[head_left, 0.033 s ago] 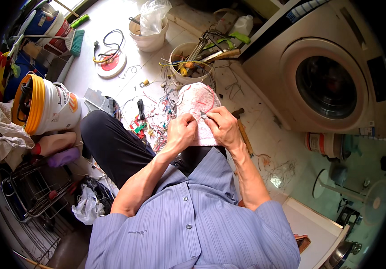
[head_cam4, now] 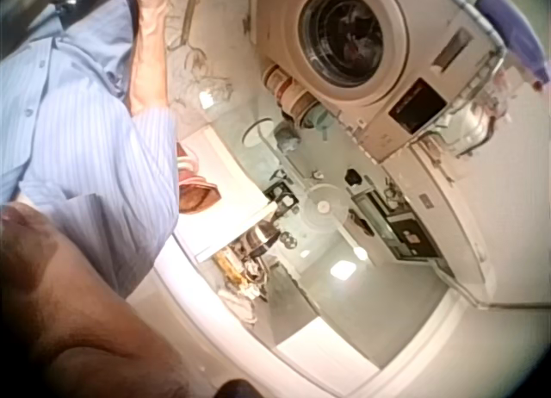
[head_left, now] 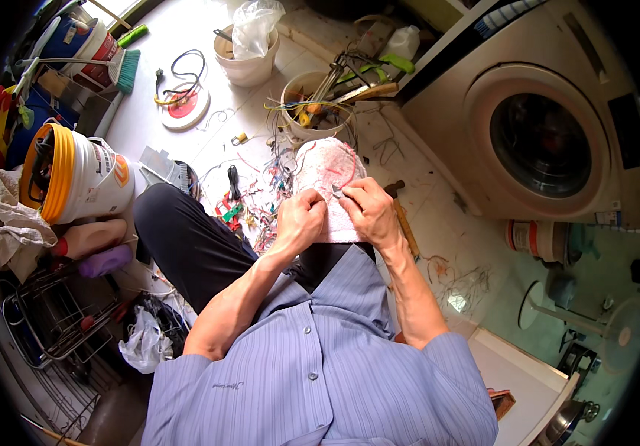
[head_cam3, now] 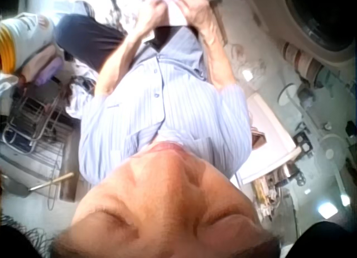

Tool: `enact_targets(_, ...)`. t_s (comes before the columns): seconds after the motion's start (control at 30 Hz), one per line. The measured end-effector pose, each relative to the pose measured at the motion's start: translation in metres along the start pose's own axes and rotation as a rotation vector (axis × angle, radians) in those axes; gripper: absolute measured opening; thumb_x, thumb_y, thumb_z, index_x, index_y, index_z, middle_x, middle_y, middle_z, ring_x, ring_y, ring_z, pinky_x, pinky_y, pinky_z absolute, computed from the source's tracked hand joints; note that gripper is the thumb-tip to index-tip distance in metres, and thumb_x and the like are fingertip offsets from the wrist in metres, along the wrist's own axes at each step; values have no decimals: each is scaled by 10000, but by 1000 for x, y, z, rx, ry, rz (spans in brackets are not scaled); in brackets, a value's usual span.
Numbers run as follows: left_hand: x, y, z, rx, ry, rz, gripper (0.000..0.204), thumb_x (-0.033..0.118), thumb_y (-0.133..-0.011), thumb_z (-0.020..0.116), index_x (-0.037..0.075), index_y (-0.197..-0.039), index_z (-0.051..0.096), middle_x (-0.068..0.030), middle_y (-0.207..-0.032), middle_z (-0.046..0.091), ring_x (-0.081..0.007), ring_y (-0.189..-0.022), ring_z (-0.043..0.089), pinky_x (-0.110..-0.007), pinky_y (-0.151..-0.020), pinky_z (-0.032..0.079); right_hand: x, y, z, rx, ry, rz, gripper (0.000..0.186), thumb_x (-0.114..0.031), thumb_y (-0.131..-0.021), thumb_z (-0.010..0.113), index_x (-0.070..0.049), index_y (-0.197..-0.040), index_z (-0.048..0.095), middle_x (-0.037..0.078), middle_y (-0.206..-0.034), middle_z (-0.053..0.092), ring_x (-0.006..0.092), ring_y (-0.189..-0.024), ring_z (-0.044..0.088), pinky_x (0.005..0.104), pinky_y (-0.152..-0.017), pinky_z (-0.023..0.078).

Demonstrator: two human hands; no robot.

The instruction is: The person sits on the floor and uses pliers to strip and twist colored wires together, working on a bundle wrapped in pink cloth.

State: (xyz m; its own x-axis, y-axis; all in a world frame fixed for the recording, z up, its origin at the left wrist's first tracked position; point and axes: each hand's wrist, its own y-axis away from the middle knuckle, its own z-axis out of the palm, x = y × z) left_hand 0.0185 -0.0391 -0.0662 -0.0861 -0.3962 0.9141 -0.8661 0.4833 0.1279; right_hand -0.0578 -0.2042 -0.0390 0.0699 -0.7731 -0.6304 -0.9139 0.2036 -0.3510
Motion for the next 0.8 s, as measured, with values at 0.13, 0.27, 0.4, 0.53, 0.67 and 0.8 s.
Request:
enact_targets(0.13, 5, 3, -2, -1, 23, -14, 202, 151, -858, 630, -44, -855, 683, -178, -746, 680, -267, -699, 657, -376, -678, 505, 0, 1, 0, -1, 3, 0, 146, -79, -816, 763, -22, -938, 707, 115, -928, 665, 314, -837, 669, 398, -751, 552)
enact_targets(0.27, -1, 11, -7, -27, 86, -61, 194, 140, -861, 626, -47, -839, 677, -115, -710, 655, -180, -672, 610, -339, -645, 485, -2, 2, 1, 32, 32, -14, 152, -74, -809, 768, -18, -940, 715, 121, -931, 669, 314, -829, 675, 391, -743, 553)
enact_targets(0.4, 0, 28, -19, -23, 149, -101, 178, 130, -858, 634, -41, -828, 676, -69, -686, 624, -118, -658, 566, -305, -605, 454, 3, 5, -2, 49, 34, 14, 159, -80, -806, 775, -17, -944, 728, 123, -934, 670, 314, -821, 680, 393, -736, 555)
enact_targets(0.53, -10, 41, -27, -31, 185, -148, 187, 134, -866, 639, -46, -826, 675, -51, -671, 608, -109, -615, 545, -302, -576, 442, 5, 3, -2, 57, 41, 14, 158, -84, -806, 778, -19, -943, 735, 122, -934, 674, 311, -814, 682, 392, -735, 556)
enact_targets(0.67, -7, 38, -25, -26, 146, -159, 204, 141, -870, 630, -53, -816, 663, -54, -670, 611, -109, -592, 542, -303, -560, 443, 13, 3, -7, 83, -168, 166, 174, -59, -804, 768, -2, -965, 738, 142, -945, 686, 296, -813, 688, 360, -738, 554)
enact_targets(0.8, 4, 26, -17, -15, 87, -92, 196, 141, -863, 620, -44, -828, 673, -80, -659, 626, -126, -602, 568, -315, -572, 466, 8, 1, -15, 101, -150, 165, 192, -49, -805, 761, 13, -985, 738, 152, -950, 690, 287, -822, 691, 347, -746, 553)
